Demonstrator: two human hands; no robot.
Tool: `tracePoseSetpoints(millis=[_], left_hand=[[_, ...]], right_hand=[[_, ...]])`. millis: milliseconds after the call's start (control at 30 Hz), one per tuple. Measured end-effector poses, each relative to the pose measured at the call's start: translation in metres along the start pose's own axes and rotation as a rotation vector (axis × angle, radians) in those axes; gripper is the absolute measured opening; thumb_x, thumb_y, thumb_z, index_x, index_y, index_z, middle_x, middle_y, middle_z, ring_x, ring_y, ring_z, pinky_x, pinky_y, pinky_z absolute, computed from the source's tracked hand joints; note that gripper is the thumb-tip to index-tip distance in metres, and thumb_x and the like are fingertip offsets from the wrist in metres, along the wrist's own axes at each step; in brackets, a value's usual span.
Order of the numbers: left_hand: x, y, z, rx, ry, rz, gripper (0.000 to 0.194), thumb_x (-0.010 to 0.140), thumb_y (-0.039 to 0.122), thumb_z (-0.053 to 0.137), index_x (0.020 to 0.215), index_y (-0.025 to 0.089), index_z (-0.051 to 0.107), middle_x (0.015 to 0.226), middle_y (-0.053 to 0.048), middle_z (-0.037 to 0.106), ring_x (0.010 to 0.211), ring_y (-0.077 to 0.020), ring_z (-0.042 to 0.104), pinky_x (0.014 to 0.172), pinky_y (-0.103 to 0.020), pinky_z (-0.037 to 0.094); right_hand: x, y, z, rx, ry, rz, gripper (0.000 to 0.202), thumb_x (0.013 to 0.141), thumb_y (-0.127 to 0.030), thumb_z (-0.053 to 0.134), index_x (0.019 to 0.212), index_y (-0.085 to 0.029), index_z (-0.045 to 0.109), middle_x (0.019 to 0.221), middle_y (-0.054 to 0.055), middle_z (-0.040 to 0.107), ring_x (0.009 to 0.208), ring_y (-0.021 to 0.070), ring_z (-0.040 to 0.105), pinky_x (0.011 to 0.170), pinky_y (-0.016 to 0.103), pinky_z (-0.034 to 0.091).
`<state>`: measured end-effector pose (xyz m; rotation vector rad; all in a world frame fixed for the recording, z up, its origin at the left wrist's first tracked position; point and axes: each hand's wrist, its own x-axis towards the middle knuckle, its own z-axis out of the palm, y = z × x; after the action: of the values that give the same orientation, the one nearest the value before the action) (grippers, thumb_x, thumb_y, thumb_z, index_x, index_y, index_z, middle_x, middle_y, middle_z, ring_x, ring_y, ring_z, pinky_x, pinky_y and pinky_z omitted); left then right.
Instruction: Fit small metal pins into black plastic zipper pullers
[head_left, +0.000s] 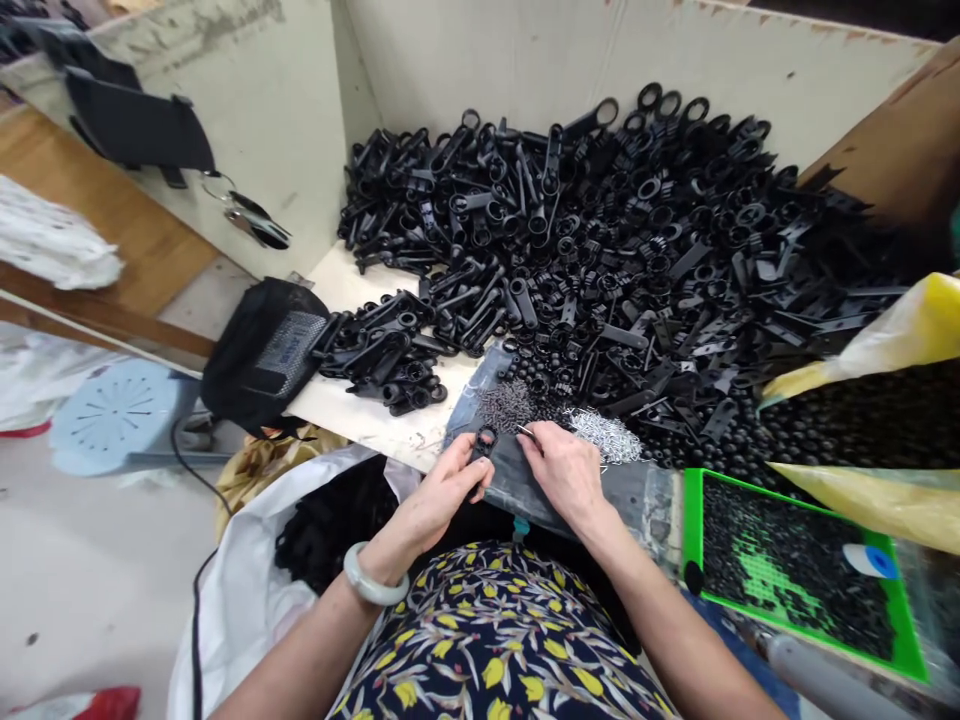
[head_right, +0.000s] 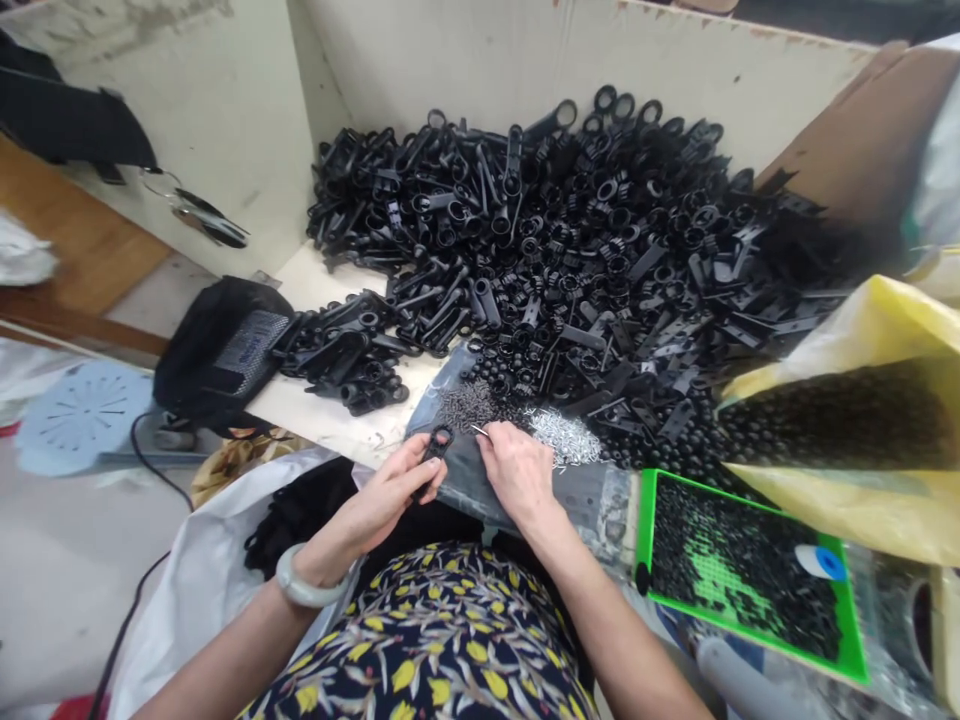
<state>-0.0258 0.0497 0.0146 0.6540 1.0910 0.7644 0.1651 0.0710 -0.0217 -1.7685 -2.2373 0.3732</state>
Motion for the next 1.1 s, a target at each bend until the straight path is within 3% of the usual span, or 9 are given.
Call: tracePoseSetpoints(millis=[133,267,367,567,733,833,900,967,1100], left_hand=[[0.0,-0.004,-0.002,-0.022,0.011,-0.015,0.037,0.084,0.042,0.07,0.109,0.02,0.053,0.074,0.003,0.059,0.06,-0.0098,0.041,0.053,-0.022,0.027],[-0.002,-0.002,0.0,-0.025,0.032,-0.033,0.034,0.085,0.039,0.069,0.107,0.021,0.052,0.075,0.002,0.061,0.058,-0.0101,0.047,0.054,-0.023,0.036],[0.0,-0.002,0.0,-0.013,0.051,-0.016,0.029,0.084,0.035,0.069,0.105,0.021,0.054,0.07,0.005,0.056,0.057,-0.01,0.048,0.055,-0.022,0.039],[0.012,-0.017,0.013,0.235,0.112,0.049,0.028,0.08,0.04,0.078,0.091,0.017,0.068,0.06,0.006,0.054,0.046,-0.007,0.036,0.045,-0.022,0.026],[0.015,-0.019,0.029,0.261,-0.029,-0.021,0.032,0.085,0.045,0.073,0.076,0.016,0.063,0.055,0.001,0.062,0.043,-0.0072,0.038,0.044,-0.022,0.024],[0.013,-0.015,0.025,0.156,-0.117,-0.081,0.032,0.083,0.043,0.075,0.076,0.015,0.064,0.06,-0.002,0.065,0.044,-0.0057,0.037,0.044,-0.02,0.022],[0.012,-0.012,0.02,0.111,-0.11,-0.097,0.029,0.081,0.041,0.078,0.079,0.014,0.067,0.059,-0.001,0.065,0.044,-0.0051,0.037,0.044,-0.02,0.02],[0.012,-0.012,0.016,0.092,-0.046,-0.074,0.028,0.08,0.039,0.079,0.081,0.014,0.068,0.061,-0.002,0.067,0.044,-0.0044,0.036,0.043,-0.02,0.018],[0.012,-0.013,0.013,0.046,0.085,-0.018,0.03,0.078,0.04,0.08,0.084,0.012,0.069,0.062,-0.003,0.067,0.045,-0.0037,0.035,0.045,-0.02,0.019]], right_hand=[[0.003,-0.002,-0.001,-0.019,0.005,-0.006,0.018,0.103,-0.026,0.054,0.093,-0.022,0.07,0.086,0.002,0.075,0.076,0.0163,0.069,0.062,0.027,0.035],[-0.003,0.002,-0.002,0.038,0.008,-0.029,0.022,0.104,-0.027,0.052,0.094,-0.022,0.071,0.085,0.002,0.076,0.073,0.0157,0.069,0.064,0.026,0.037],[-0.018,0.009,-0.005,0.108,0.024,-0.07,0.023,0.106,-0.03,0.051,0.099,-0.021,0.071,0.09,0.003,0.077,0.077,0.0157,0.071,0.069,0.025,0.043],[-0.057,0.022,-0.012,0.32,0.077,-0.032,0.023,0.105,-0.032,0.053,0.101,-0.02,0.072,0.09,0.005,0.076,0.076,0.0151,0.071,0.074,0.025,0.052],[-0.058,0.019,-0.014,0.443,0.114,-0.123,0.023,0.105,-0.03,0.054,0.101,-0.018,0.074,0.078,0.003,0.073,0.068,0.0141,0.066,0.069,0.026,0.052],[-0.05,0.017,-0.016,0.547,0.045,-0.129,0.024,0.105,-0.032,0.055,0.103,-0.019,0.075,0.076,0.002,0.071,0.066,0.0142,0.064,0.066,0.026,0.051],[-0.043,0.019,-0.018,0.602,-0.009,-0.11,0.023,0.104,-0.034,0.057,0.106,-0.019,0.075,0.078,0.002,0.072,0.065,0.0135,0.064,0.065,0.025,0.05],[-0.034,0.024,-0.019,0.537,0.004,-0.107,0.022,0.104,-0.033,0.058,0.108,-0.019,0.074,0.085,0.003,0.074,0.072,0.0136,0.067,0.07,0.024,0.05],[-0.019,0.03,-0.017,0.116,0.018,-0.131,0.021,0.106,-0.027,0.054,0.109,-0.021,0.074,0.095,0.005,0.071,0.085,0.0163,0.067,0.069,0.025,0.045]])
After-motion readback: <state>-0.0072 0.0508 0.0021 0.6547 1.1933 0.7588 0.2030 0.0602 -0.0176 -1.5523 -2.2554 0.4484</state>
